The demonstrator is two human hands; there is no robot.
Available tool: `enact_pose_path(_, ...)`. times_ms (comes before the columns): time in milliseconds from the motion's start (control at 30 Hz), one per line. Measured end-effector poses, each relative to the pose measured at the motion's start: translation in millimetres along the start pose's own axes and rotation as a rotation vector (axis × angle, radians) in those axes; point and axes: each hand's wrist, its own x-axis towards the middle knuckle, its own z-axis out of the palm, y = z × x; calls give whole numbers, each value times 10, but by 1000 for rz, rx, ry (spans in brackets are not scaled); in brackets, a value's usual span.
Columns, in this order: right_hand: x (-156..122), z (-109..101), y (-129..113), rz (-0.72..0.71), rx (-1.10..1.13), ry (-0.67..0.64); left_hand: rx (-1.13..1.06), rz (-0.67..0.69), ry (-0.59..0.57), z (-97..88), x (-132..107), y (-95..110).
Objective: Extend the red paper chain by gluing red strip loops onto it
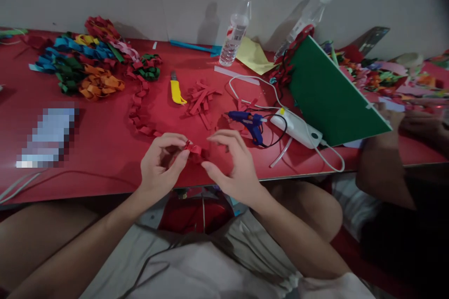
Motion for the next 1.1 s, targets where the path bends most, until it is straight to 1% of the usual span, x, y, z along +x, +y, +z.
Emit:
enact_pose_path(67,49,100,20,49,115,-10,7,14,-9,16,-12,11)
enact_pose_path(133,78,163,47,72,203,10,9,14,-13,18,-16,9)
enact_pose_path(233,93,215,49,88,269,43,26,8,-25,3,-16,-6)
enact_pose_path(333,103,236,23,96,284,60,82,43,-38,-24,-6,-8)
enact_pose_path(467,116,239,17,95,288,68,218,141,-50,-56,24,12)
enact_pose_path(700,95,247,32,92,305,85,354,285,-84,-76,24,-1)
enact_pose_path(833,110,226,53,84,308,54,392,310,-91,-92,33,16)
enact_pose_path(867,119,214,66,80,305,36,385,287,-101,-96,39,25)
enact_pose_path(933,139,183,102,71,297,-7,330,184,-121,-100,52,46)
enact_pose_path(1000,161,152,141,53,279,-52,226,25,-133,-95,61,65)
enact_pose_path(1100,181,127,178,16,229,-100,47,-230,-105,-70,59,73)
